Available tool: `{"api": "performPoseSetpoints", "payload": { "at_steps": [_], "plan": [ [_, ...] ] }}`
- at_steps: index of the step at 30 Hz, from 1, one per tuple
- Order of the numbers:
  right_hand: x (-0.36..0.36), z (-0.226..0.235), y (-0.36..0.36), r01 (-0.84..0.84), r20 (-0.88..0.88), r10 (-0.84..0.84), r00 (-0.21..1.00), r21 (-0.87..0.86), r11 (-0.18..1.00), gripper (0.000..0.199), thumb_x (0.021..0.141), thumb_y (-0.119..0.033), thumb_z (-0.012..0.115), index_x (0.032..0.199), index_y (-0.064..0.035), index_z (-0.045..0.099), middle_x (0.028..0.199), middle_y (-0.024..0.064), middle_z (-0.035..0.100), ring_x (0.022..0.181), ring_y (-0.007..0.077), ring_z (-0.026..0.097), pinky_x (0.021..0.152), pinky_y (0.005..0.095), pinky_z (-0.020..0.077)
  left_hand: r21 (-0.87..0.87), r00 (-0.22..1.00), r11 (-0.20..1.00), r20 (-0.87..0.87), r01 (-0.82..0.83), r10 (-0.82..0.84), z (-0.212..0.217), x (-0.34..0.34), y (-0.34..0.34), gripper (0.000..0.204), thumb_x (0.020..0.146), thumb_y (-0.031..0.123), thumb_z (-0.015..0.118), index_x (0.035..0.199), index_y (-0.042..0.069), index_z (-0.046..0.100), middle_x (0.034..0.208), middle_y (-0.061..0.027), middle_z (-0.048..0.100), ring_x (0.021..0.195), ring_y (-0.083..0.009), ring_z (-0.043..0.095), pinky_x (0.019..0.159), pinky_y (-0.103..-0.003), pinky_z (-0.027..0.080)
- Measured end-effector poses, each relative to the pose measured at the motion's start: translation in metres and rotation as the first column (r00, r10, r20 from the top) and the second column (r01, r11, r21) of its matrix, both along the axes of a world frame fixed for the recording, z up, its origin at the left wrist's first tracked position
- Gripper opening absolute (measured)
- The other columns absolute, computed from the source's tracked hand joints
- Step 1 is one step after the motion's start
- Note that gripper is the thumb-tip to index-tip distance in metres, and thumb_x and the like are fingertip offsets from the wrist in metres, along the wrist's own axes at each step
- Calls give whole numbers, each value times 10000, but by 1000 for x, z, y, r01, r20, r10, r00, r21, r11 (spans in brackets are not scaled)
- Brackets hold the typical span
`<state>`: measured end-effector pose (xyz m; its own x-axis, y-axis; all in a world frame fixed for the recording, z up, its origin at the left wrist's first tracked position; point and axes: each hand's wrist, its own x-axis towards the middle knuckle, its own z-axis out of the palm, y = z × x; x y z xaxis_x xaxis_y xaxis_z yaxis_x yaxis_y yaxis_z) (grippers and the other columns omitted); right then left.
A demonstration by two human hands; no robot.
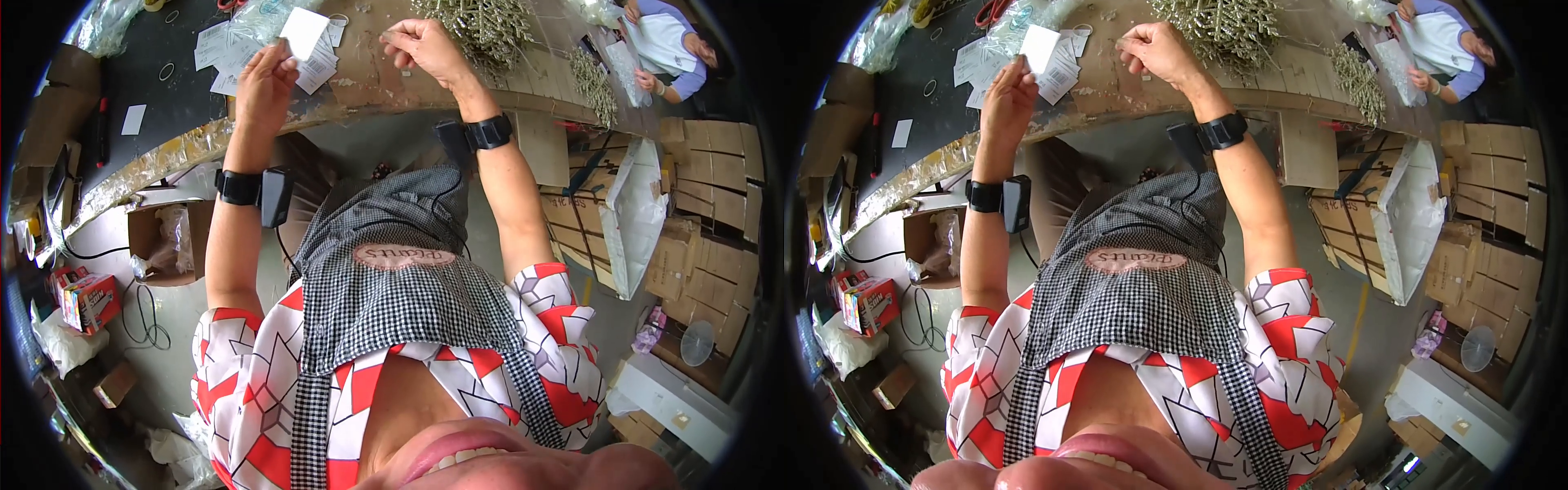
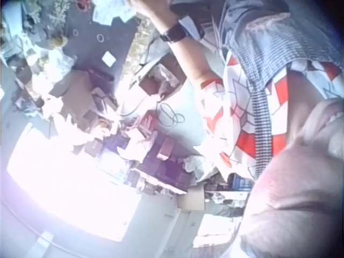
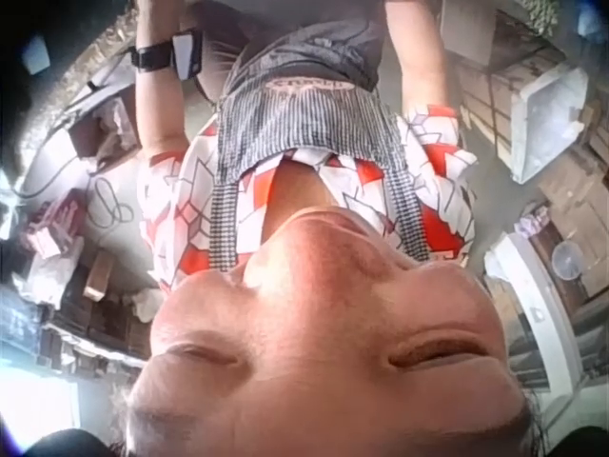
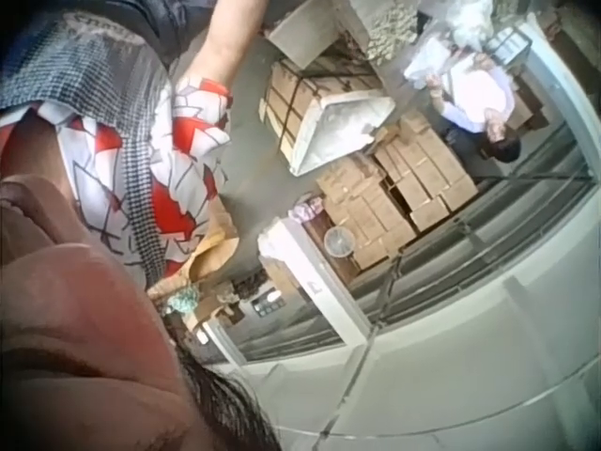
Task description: Attaching decorative tags and labels to plastic snowflake ornaments at a workbench.
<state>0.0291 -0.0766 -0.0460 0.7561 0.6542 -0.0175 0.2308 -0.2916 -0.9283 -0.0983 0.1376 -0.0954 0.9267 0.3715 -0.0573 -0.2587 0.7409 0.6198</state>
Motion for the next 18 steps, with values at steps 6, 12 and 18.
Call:
{"api": "performPoseSetpoints", "payload": {
  "at_steps": [6,12,18],
  "plan": [
    [8,-3,12,-52,595,186,782,-234,971,133,849,-136,582,882,-33,660,689,58,642,558,131,610,529,264,483,204,983,971,-110,-122,146,5,-14,6,75,874,59,572,922,2,574,839,-85,639,763,-154,638,617,-210,503],
    [10,-7,35,25,701,265,662,-374,927,80,776,-103,616,744,-40,653,786,143,653,742,298,648,707,375,527,224,986,962,-22,-158,167,3,-21,4,164,859,35,580,1012,-21,563,883,-104,646,787,-155,641,641,-205,508],
    [-1,0,44,75,767,598,233,-627,776,111,786,-112,548,790,-40,632,759,122,620,789,305,633,692,365,522,217,993,972,-55,-91,106,5,-26,7,123,859,52,588,960,-18,586,825,-65,628,687,-111,589,608,-187,467]
  ]
}}
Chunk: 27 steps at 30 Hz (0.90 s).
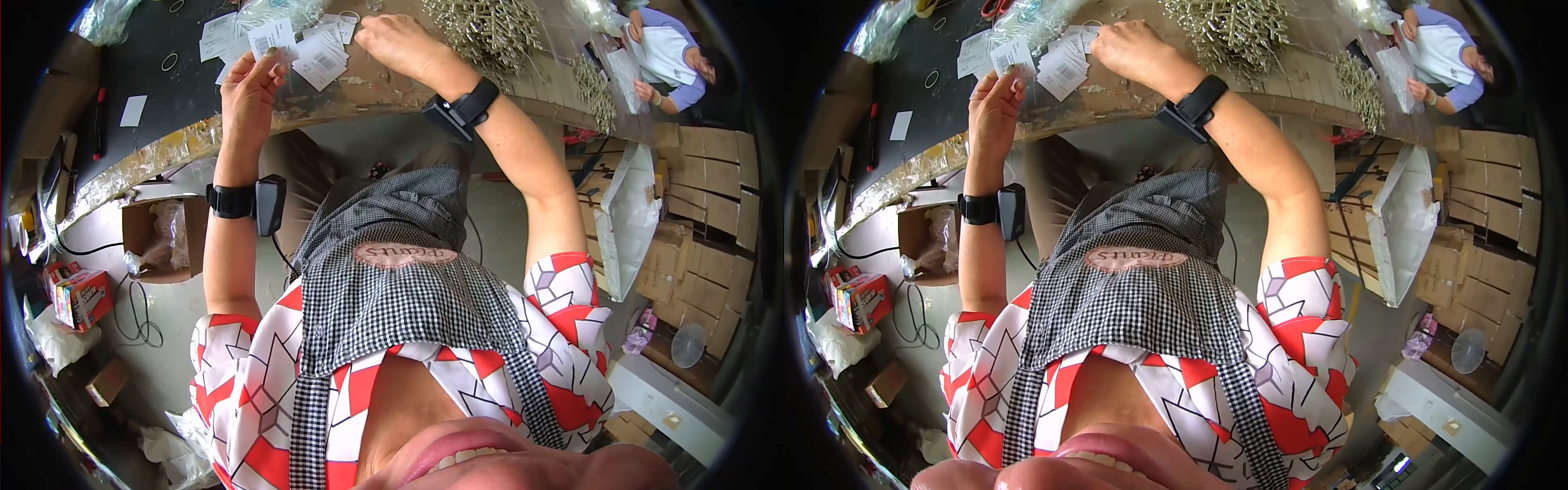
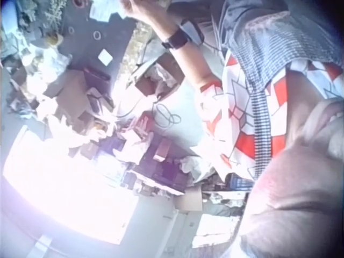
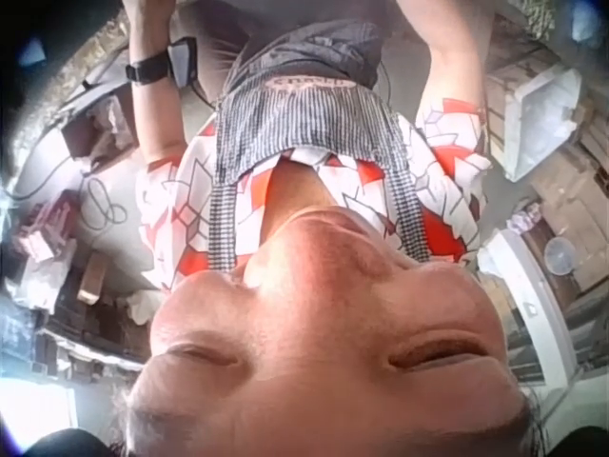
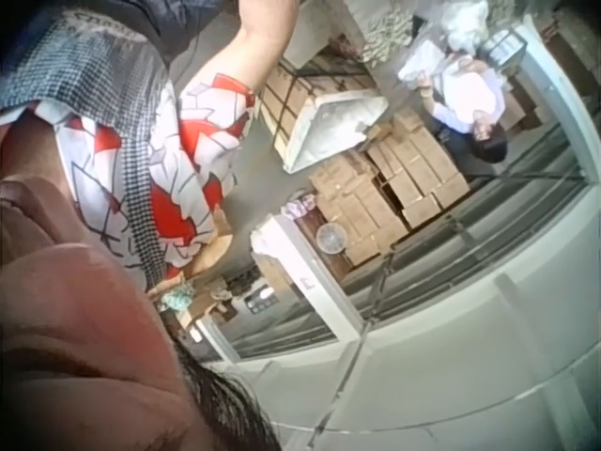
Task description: Attaching decorative tags and labels to plastic snowflake ornaments at a workbench.
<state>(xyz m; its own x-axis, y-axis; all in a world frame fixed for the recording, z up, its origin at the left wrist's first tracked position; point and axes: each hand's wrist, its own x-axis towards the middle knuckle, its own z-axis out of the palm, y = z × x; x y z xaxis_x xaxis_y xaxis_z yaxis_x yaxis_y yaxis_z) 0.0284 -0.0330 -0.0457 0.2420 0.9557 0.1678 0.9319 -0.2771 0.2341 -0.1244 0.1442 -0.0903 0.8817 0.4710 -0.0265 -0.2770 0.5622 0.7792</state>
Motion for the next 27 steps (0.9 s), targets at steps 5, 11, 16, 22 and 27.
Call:
{"api": "performPoseSetpoints", "payload": {
  "at_steps": [5,11,16,22,27],
  "plan": [
    [-7,5,16,6,42,4,999,-250,968,121,767,-84,506,741,-38,614,762,135,597,744,296,631,609,351,528,-29,998,998,40,50,-49,-3,-1,-2,93,870,53,570,945,-1,581,821,-45,610,677,-110,560,612,-198,446],
    [32,-1,-1,-148,-145,147,978,7,989,77,742,-51,507,728,-11,571,713,127,562,696,280,614,589,365,499,-116,1000,993,19,14,-12,2,-6,-8,94,868,47,571,937,-18,571,803,-50,598,654,-114,552,589,-205,437],
    [30,22,-19,61,-469,87,879,291,955,104,747,-86,538,711,8,564,671,129,598,653,274,603,620,372,485,-121,999,993,33,12,-8,-3,-13,-5,103,872,44,555,953,-19,567,828,-65,607,676,-127,578,599,-215,450],
    [50,12,-24,-3,-468,129,874,260,966,99,758,-115,587,725,-23,599,700,127,610,676,275,617,640,352,497,-31,999,998,-16,51,-51,-1,-8,-7,136,885,75,534,996,0,552,935,-73,620,791,-167,612,659,-242,459],
    [27,7,-6,-150,-23,148,989,-75,986,71,756,-84,591,745,-15,580,770,111,555,762,285,613,671,383,512,-2,998,999,-48,36,-36,0,-8,-8,146,876,61,540,1003,-9,560,934,-83,630,805,-185,638,624,-232,475]
  ]
}}
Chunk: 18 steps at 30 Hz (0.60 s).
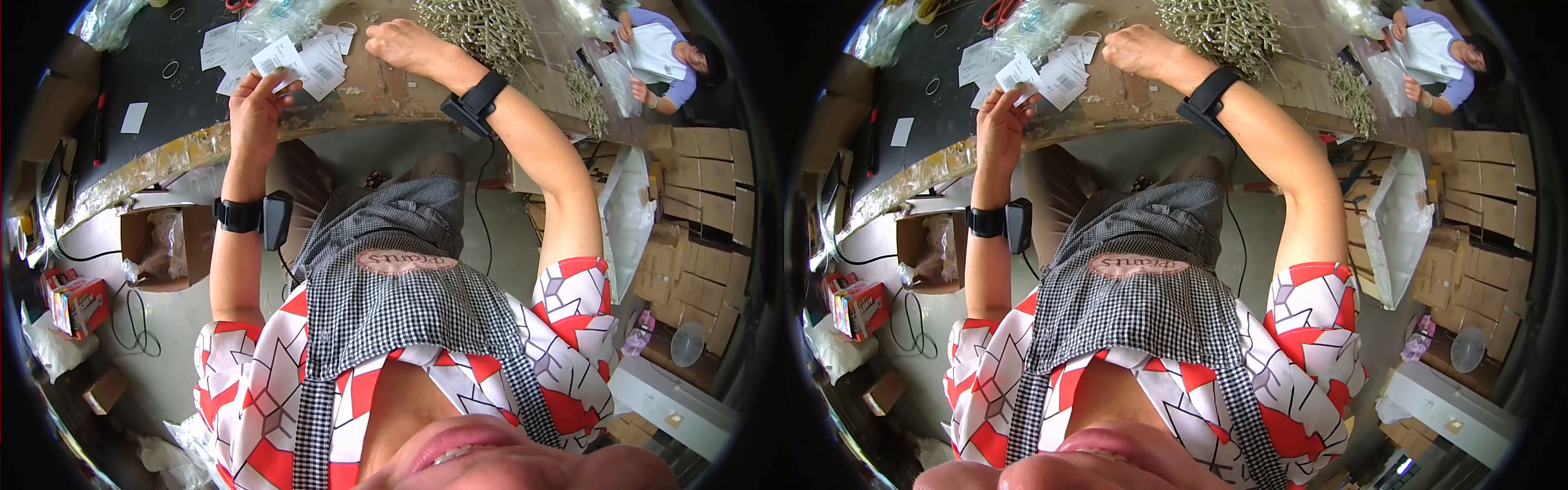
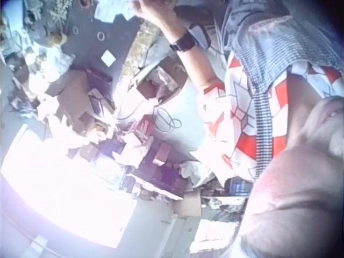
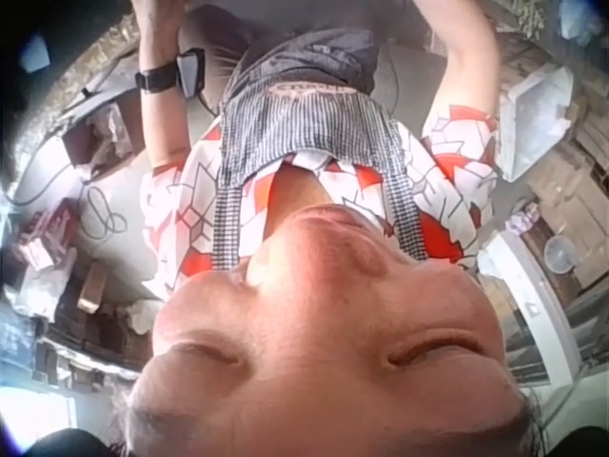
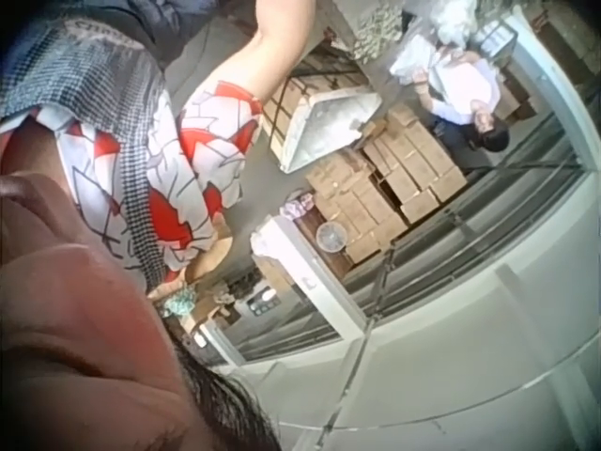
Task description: Attaching decorative tags and labels to plastic snowflake ornaments at a workbench.
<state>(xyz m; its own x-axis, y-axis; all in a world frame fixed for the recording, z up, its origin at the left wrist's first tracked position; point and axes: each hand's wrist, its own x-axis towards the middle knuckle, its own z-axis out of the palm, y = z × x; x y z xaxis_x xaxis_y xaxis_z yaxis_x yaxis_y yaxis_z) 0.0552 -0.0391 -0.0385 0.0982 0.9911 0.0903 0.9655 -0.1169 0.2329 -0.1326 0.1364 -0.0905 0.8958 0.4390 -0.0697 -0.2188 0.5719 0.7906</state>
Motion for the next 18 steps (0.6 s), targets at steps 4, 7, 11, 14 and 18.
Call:
{"api": "performPoseSetpoints", "payload": {
  "at_steps": [4,7,11,14,18],
  "plan": [
    [-3,-4,14,33,81,-24,996,-116,993,59,723,-56,575,730,-3,550,767,118,555,769,299,608,673,383,512,46,1000,999,-20,-11,12,4,-1,-4,166,884,69,532,1034,1,554,953,-77,626,824,-182,635,633,-234,473],
    [13,-16,9,-44,-24,45,999,43,998,55,717,-33,552,762,-4,541,751,109,544,749,286,620,648,366,523,25,1000,1000,11,12,-12,7,-1,-7,167,880,69,541,1030,-2,558,948,-78,629,831,-173,632,633,-231,473],
    [11,-11,-2,53,-166,-14,986,234,971,39,767,-16,538,805,-12,538,744,85,580,685,223,640,613,323,534,17,1000,1000,21,6,-7,8,-2,-11,148,870,94,583,980,-5,592,906,-53,635,798,-124,607,647,-212,456],
    [-15,14,-12,571,-941,102,323,280,772,66,836,-52,581,800,-7,548,718,79,639,616,125,646,536,240,548,33,999,999,51,-21,19,10,2,-17,145,836,108,642,938,5,627,810,-30,643,680,-77,567,608,-186,421],
    [-57,38,-17,563,-931,316,182,362,743,60,855,-64,583,858,-6,570,737,57,625,562,99,594,514,212,494,148,995,986,74,-77,66,20,2,-28,188,829,96,651,991,6,624,789,-21,640,655,-65,543,609,-187,428]
  ]
}}
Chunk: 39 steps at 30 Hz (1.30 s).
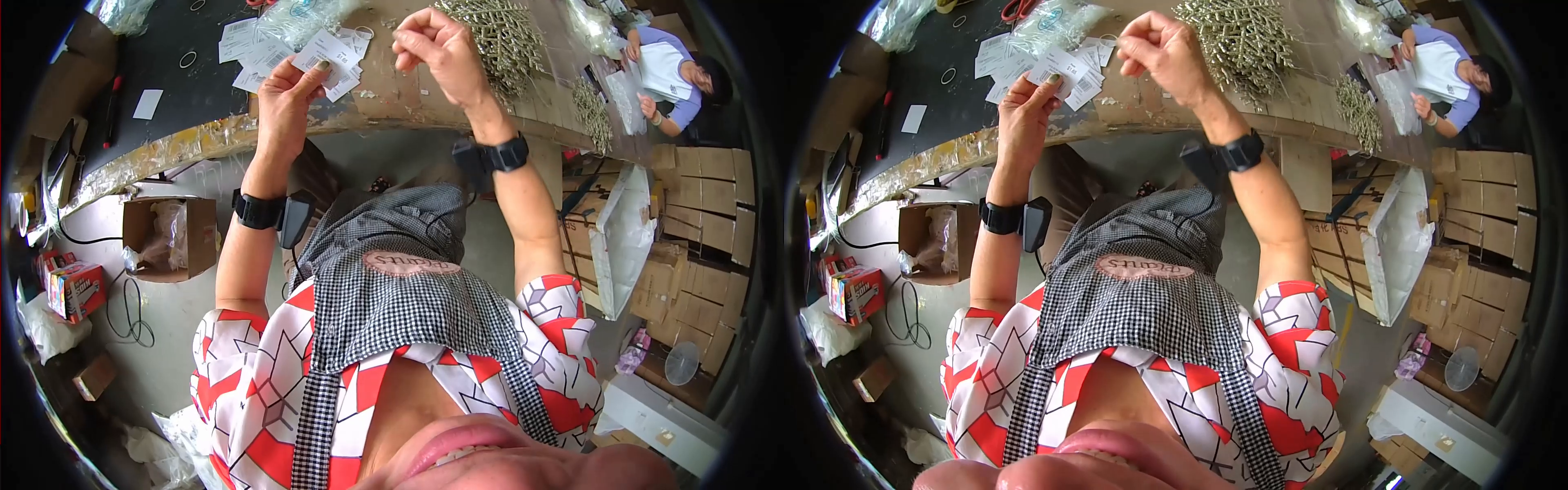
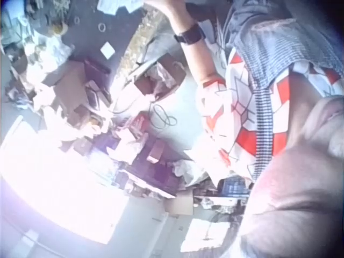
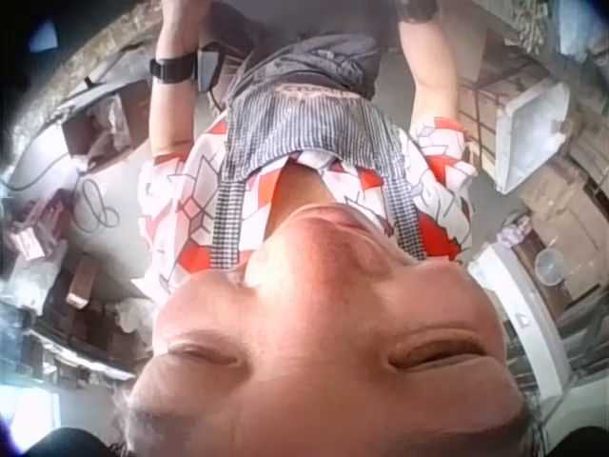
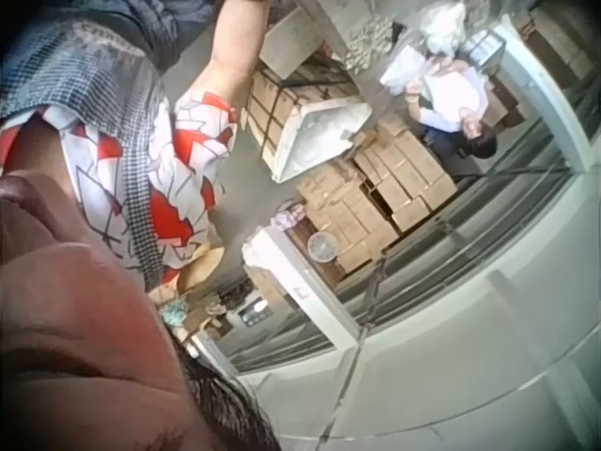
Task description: Attaching decorative tags and labels to plastic snowflake ornaments at a workbench.
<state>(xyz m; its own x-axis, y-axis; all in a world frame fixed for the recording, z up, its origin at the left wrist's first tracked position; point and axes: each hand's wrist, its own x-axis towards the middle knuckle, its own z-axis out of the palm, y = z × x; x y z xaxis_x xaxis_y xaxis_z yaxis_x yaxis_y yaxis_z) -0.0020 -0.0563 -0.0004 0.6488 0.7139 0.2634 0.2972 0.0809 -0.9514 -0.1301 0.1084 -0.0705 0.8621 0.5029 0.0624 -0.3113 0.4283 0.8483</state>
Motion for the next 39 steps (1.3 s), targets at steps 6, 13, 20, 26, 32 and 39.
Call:
{"api": "performPoseSetpoints", "payload": {
  "at_steps": [6,13,20,26,32,39],
  "plan": [
    [-43,12,-4,33,9,-33,999,-58,998,104,872,-93,592,878,11,593,731,60,627,573,87,606,526,208,510,183,999,982,-17,47,-44,17,1,-15,258,814,58,650,1060,-9,608,826,-39,653,654,-73,559,621,-204,459],
    [-41,9,-5,84,77,-81,994,-41,996,117,879,-73,572,889,42,587,740,77,636,614,124,640,552,231,539,395,997,918,80,-31,-1,30,-3,-39,311,825,8,609,1134,-8,583,875,-44,654,740,-71,582,678,-209,480],
    [-42,14,-11,91,29,-90,996,-45,995,122,874,-85,578,883,36,594,720,81,638,605,123,637,563,234,535,661,990,738,65,-138,128,32,-1,-42,314,801,-15,601,1102,69,629,839,-32,661,702,-47,568,626,-206,467],
    [-44,26,-21,65,-22,-66,998,-45,997,126,871,-94,578,880,30,594,738,83,638,611,124,633,563,247,533,875,950,375,258,-307,177,58,-4,-49,283,793,-38,583,1038,87,652,845,-96,650,728,-194,625,630,-275,491],
    [-39,10,-49,-101,-157,109,982,58,993,238,886,-42,539,1105,16,469,786,111,625,653,155,646,576,263,534,925,966,279,240,-258,98,57,-8,-61,302,761,-67,582,1016,76,658,881,-95,650,802,-239,618,708,-318,485],
    [-51,-3,-98,-132,-470,157,869,86,987,192,876,-142,588,963,29,581,798,89,636,661,171,648,600,267,533,906,973,403,-38,130,-227,57,-13,-71,380,742,-47,608,1108,52,596,1106,-90,606,989,-221,566,757,-319,457]
  ]
}}
